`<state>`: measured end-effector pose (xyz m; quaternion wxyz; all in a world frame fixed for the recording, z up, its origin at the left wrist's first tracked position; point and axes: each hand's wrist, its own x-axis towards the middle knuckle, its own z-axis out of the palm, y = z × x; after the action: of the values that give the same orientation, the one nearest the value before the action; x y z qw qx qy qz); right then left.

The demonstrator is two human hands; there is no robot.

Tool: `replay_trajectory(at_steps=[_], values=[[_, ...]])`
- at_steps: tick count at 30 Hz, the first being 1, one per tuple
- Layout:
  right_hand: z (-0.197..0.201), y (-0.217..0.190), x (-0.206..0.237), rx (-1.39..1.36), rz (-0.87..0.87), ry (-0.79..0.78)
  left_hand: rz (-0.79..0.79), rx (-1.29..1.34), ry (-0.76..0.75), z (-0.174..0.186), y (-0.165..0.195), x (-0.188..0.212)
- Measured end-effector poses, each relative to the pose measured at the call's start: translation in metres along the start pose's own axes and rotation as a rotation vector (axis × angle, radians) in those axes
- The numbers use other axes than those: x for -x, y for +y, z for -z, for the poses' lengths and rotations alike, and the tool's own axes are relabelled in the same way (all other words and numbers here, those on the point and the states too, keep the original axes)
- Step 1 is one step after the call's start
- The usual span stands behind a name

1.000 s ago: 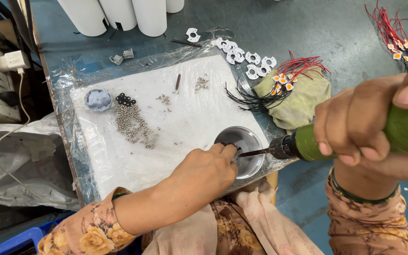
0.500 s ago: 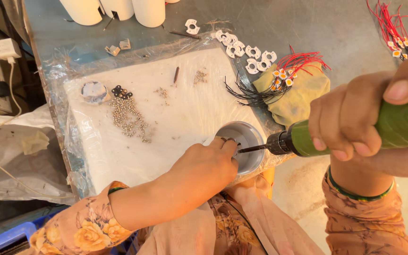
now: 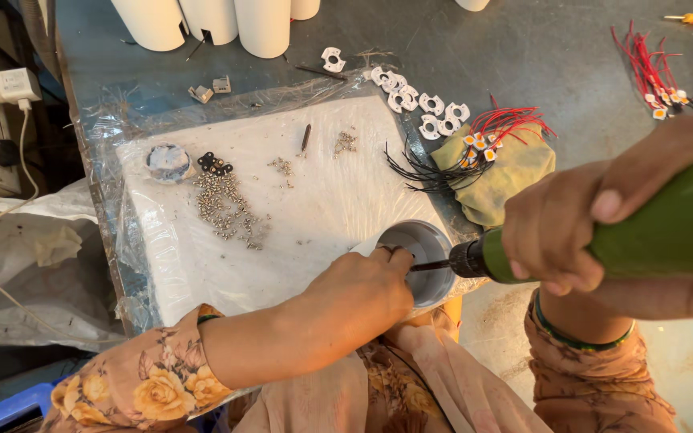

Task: The person assembles LED light fixtures by inserting LEDs into white cylindrical housings, securing them with screws using a green electric screwdriver, and threading wires through pre-drilled holes. The person repeats this process for multiple units, handling LEDs, screws, and wires throughout.

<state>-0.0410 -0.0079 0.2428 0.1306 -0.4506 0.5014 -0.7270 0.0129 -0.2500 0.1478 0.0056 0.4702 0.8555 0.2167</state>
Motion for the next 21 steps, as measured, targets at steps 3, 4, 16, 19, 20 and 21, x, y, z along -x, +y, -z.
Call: replay_trajectory(at_steps=[3, 4, 16, 19, 20, 21], values=[[0.0, -0.013, 0.016, 0.081, -0.108, -0.008, 0.005, -0.026, 0.039, -0.005, 0.006, 0.003], [0.002, -0.006, 0.017, 0.062, -0.069, 0.012, 0.008, -0.028, 0.033, -0.006, 0.007, 0.003], [0.04, 0.01, -0.01, -0.093, -0.162, -0.115, -0.004, 0.027, -0.014, 0.001, -0.01, -0.005], [0.05, 0.011, -0.004, -0.096, -0.151, -0.11, 0.006, -0.003, -0.011, 0.002, -0.011, -0.007], [0.054, 0.01, 0.001, -0.095, -0.133, -0.097, 0.01, -0.014, -0.008, 0.001, -0.01, -0.007], [0.059, 0.009, 0.008, -0.092, -0.116, -0.08, 0.01, -0.014, -0.002, 0.001, -0.009, -0.006]])
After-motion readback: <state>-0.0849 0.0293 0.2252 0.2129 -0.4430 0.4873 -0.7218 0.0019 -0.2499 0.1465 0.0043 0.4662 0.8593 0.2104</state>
